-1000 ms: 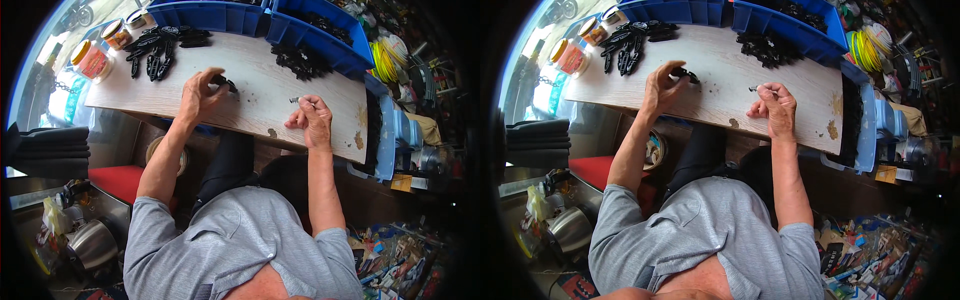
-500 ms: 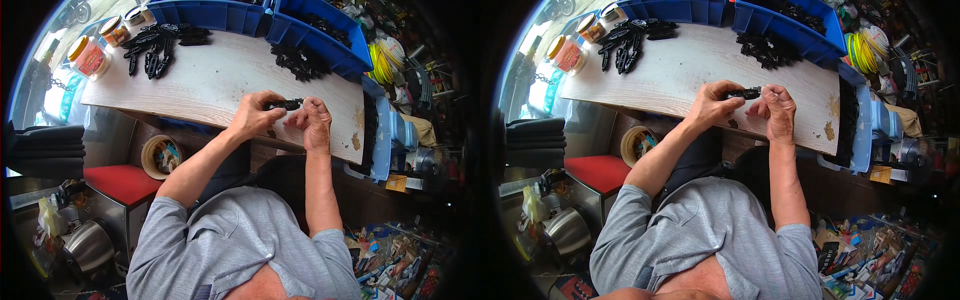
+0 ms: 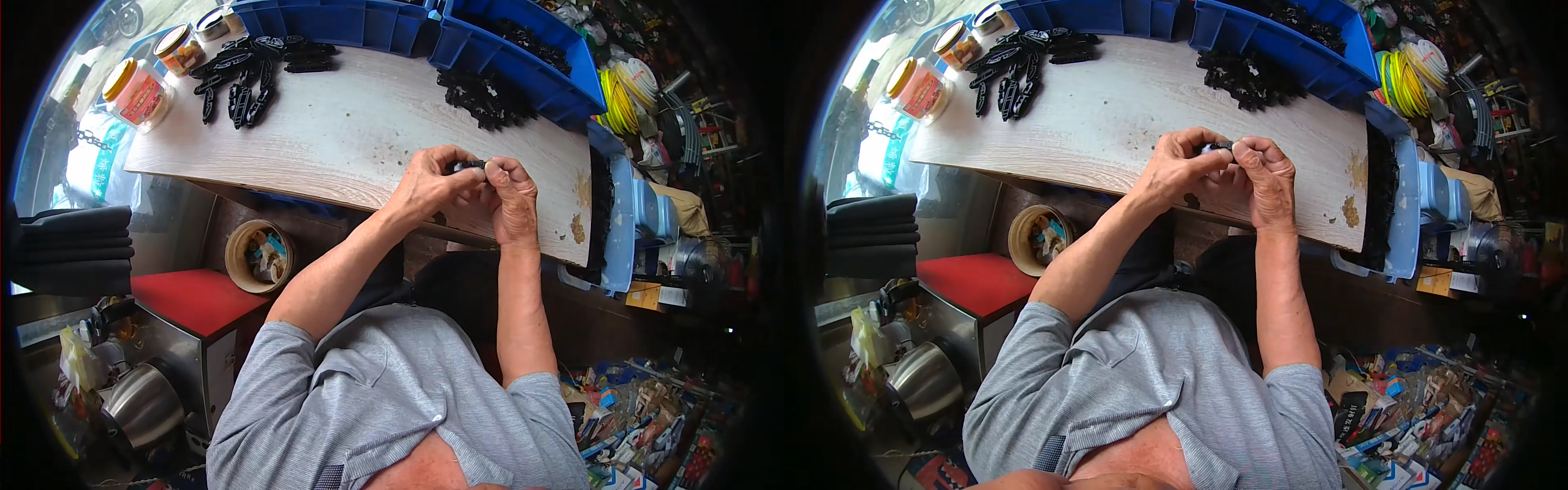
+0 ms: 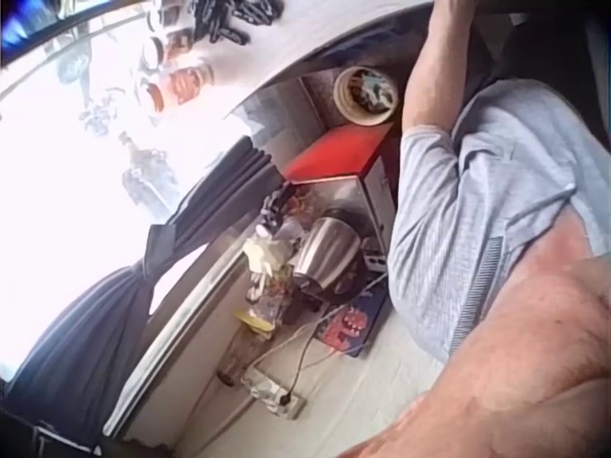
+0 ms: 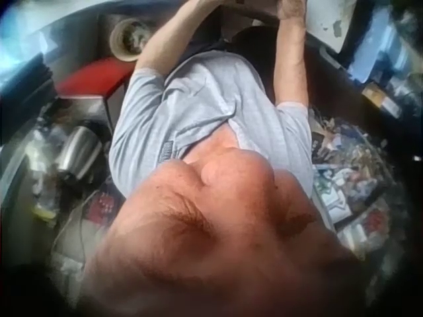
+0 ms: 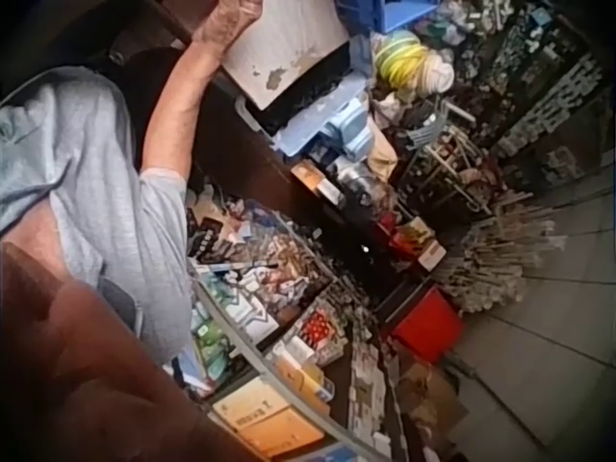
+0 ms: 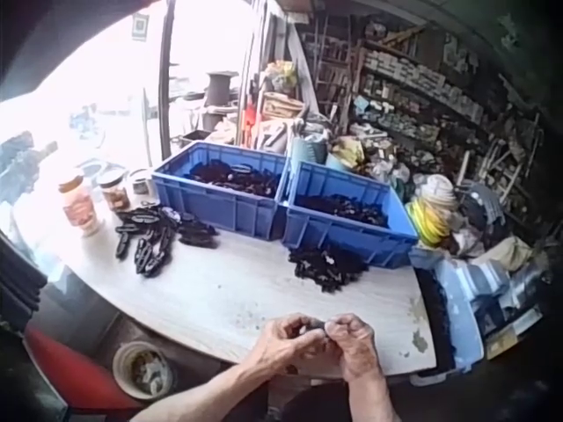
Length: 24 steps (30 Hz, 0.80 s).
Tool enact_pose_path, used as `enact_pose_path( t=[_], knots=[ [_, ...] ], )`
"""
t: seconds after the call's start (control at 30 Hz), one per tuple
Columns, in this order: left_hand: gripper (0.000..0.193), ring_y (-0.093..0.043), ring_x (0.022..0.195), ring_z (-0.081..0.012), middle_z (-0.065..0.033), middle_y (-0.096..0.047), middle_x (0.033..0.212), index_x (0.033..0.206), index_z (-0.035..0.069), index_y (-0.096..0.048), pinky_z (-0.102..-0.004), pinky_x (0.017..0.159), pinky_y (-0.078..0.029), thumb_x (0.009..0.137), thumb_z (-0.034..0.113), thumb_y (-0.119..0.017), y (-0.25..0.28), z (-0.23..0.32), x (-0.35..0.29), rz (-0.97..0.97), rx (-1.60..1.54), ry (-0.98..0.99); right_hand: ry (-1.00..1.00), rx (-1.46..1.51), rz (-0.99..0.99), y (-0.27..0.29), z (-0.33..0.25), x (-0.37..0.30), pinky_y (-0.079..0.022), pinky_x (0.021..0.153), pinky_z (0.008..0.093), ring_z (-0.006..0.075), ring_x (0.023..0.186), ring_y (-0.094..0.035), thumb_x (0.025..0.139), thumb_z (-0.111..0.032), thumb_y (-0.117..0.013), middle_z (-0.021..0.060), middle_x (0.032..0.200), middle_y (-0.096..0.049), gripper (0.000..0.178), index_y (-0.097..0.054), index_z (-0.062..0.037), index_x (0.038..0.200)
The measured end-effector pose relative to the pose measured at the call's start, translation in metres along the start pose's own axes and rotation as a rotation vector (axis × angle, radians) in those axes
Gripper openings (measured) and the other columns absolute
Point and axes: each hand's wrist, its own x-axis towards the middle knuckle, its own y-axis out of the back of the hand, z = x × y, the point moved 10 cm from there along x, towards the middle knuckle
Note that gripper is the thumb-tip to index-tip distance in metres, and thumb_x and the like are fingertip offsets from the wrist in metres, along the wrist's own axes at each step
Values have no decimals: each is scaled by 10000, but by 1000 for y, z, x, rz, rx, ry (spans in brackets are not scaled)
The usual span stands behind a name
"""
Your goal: Assembling small black plastic components by hand at a workbench.
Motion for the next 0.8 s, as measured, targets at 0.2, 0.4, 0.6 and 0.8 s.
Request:
enact_pose_path(
  t=[0.2, 0.4, 0.6, 0.8],
  knots=[
    [167, -603, 595, -77, -37, -637, 741, 946, -20, -674, -211, 542, -518, 899, 141, -676, 10, -13, 6, 100, -95, 53, -18, -95, 40, -9, -2, -1, -478, 584, 229, 91, 562, -573, 866, -195, -759, -31, 675, -596, 177, -661, -63, 934],
    [143, -603, 589, -83, -53, -647, 740, 952, -20, -676, -224, 528, -524, 899, 113, -667, 17, -12, -1, 161, -235, 61, -206, -318, -43, -20, 0, 0, -431, 479, 251, 97, 469, -507, 871, -308, -730, -9, 638, -555, 293, -588, -79, 756],
    [133, -620, 626, -85, -51, -656, 771, 945, -12, -684, -219, 526, -526, 896, 111, -674, 7, -11, 0, 59, -213, 87, 11, -283, -24, -16, -5, 0, -399, 436, 262, 97, 449, -484, 882, -291, -704, -15, 637, -525, 310, -571, -92, 686],
    [285, -681, 782, -186, -101, -728, 917, 1051, 13, -693, -329, 730, -537, 902, 255, -698, 37, 35, 29, 251, 505, -299, -17, -100, 129, 7, -5, -8, -573, 515, 367, 143, 461, -535, 889, -299, -638, -7, 478, -403, 321, -513, -128, 647]
  ],
)
